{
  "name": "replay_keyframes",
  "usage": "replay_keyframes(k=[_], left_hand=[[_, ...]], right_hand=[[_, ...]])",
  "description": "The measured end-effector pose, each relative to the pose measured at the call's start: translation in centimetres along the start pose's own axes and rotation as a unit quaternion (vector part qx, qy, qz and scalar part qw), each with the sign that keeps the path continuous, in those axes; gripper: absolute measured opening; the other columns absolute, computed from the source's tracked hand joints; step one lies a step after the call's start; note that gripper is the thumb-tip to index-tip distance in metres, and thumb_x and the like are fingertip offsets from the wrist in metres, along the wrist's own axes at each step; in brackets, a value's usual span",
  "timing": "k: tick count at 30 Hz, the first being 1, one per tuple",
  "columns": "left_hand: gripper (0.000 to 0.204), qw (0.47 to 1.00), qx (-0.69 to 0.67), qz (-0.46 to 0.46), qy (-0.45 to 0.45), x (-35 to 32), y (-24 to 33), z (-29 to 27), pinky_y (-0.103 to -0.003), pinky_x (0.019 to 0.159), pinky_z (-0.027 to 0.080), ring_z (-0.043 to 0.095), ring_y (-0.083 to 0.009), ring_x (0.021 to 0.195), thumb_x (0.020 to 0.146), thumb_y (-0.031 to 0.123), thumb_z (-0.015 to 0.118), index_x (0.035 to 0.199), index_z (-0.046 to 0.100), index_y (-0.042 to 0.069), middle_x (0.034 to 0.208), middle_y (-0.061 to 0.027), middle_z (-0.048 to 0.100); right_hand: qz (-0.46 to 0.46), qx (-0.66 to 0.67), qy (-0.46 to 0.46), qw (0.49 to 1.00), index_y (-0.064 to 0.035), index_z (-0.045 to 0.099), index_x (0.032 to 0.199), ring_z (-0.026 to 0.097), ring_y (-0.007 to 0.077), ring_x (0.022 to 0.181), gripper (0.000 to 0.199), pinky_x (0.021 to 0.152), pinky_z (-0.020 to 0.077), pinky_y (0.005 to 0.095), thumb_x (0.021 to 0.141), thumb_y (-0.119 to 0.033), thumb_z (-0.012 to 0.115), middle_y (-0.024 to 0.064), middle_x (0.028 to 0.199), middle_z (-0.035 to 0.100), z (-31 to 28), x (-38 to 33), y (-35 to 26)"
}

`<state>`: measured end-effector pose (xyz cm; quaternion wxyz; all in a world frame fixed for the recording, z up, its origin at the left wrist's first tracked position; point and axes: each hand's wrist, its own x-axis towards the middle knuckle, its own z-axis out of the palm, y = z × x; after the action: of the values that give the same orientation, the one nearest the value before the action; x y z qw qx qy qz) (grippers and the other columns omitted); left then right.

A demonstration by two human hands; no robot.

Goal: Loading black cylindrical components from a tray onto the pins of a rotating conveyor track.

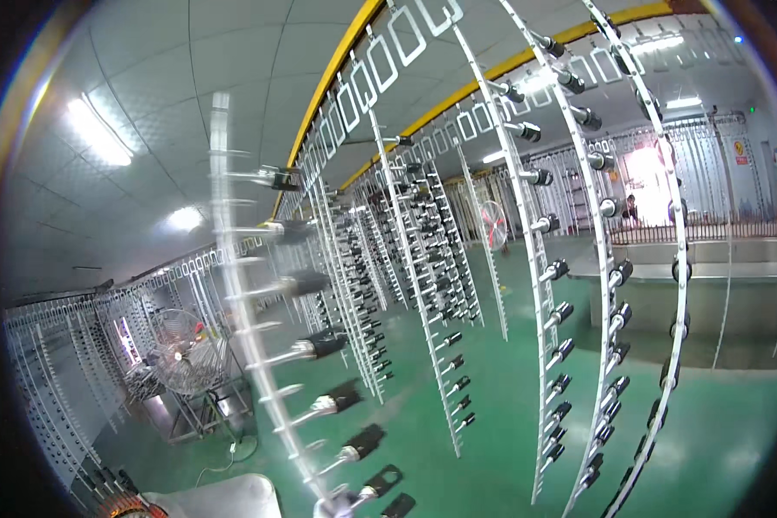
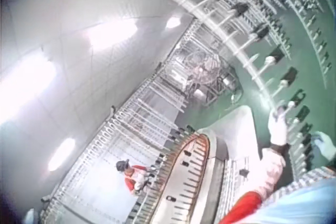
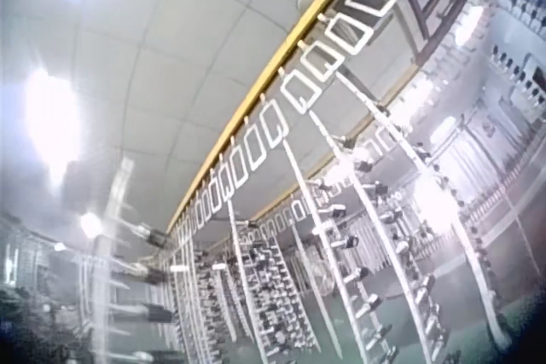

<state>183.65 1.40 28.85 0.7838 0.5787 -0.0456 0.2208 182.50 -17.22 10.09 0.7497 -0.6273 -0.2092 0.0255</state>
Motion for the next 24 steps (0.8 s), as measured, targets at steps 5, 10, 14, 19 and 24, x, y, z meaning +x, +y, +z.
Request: replay_keyframes(k=[5, 10, 14, 19, 24], left_hand=[[0.022, 0.98, 0.086, 0.058, -0.171, 2.6, -0.2, 10.9, -0.024, 0.053, 0.043, 0.052, -0.0098, 0.061, 0.088, 0.017, 0.055, 0.107, 0.058, 0.005, 0.081, -0.002, 0.062], [0.022, 0.973, 0.096, 0.059, -0.202, 9.7, 0.3, 20.3, -0.021, 0.042, 0.038, 0.045, -0.0055, 0.048, 0.089, 0.019, 0.055, 0.103, 0.061, 0.004, 0.081, -0.0029, 0.063], [0.027, 0.967, 0.082, 0.104, -0.219, 12.0, 5.6, 28.5, -0.022, 0.038, 0.037, 0.046, -0.0066, 0.042, 0.088, 0.03, 0.058, 0.096, 0.06, 0.005, 0.073, -0.0029, 0.063], [0.023, 0.969, 0.05, 0.118, -0.209, 11.0, 7.3, 31.7, -0.023, 0.038, 0.039, 0.045, -0.0064, 0.042, 0.089, 0.027, 0.058, 0.1, 0.06, 0.007, 0.075, -0.0016, 0.063], [0.033, 0.977, 0.095, 0.116, -0.15, 9.6, 1.2, 27.3, -0.027, 0.062, 0.051, 0.06, -0.0126, 0.069, 0.087, 0.028, 0.061, 0.111, 0.056, 0.006, 0.091, -0.0061, 0.063]], right_hand=[[-0.08, -0.045, 0.019, 0.996, -0.001, 0.05, 0.121, 0.056, 0.0218, 0.103, 0.032, 0.089, 0.0449, 0.0328, 0.09, -0.01, 0.049, 0.0129, 0.11, 0.06, -3.0, -1.6, -4.9], [-0.061, -0.033, 0.035, 0.997, -0.0009, 0.048, 0.123, 0.055, 0.0222, 0.106, 0.035, 0.091, 0.0445, 0.0327, 0.09, -0.013, 0.052, 0.0135, 0.113, 0.058, -6.3, -2.6, -7.1], [-0.023, -0.037, 0.023, 0.999, 0.0, 0.047, 0.125, 0.054, 0.0212, 0.108, 0.039, 0.091, 0.0446, 0.0321, 0.089, -0.014, 0.054, 0.0133, 0.119, 0.056, -9.6, -3.2, -7.6], [-0.035, 0.035, 0.035, 0.998, 0.0005, 0.047, 0.125, 0.055, 0.0188, 0.105, 0.038, 0.089, 0.0461, 0.0299, 0.09, -0.011, 0.053, 0.0125, 0.114, 0.059, -11.7, -5.1, -7.4], [0.0, -0.034, -0.022, 0.999, 0.001, 0.047, 0.125, 0.057, 0.0186, 0.101, 0.038, 0.085, 0.0472, 0.029, 0.089, -0.008, 0.053, 0.0124, 0.113, 0.059, -11.5, -8.5, -9.8]])
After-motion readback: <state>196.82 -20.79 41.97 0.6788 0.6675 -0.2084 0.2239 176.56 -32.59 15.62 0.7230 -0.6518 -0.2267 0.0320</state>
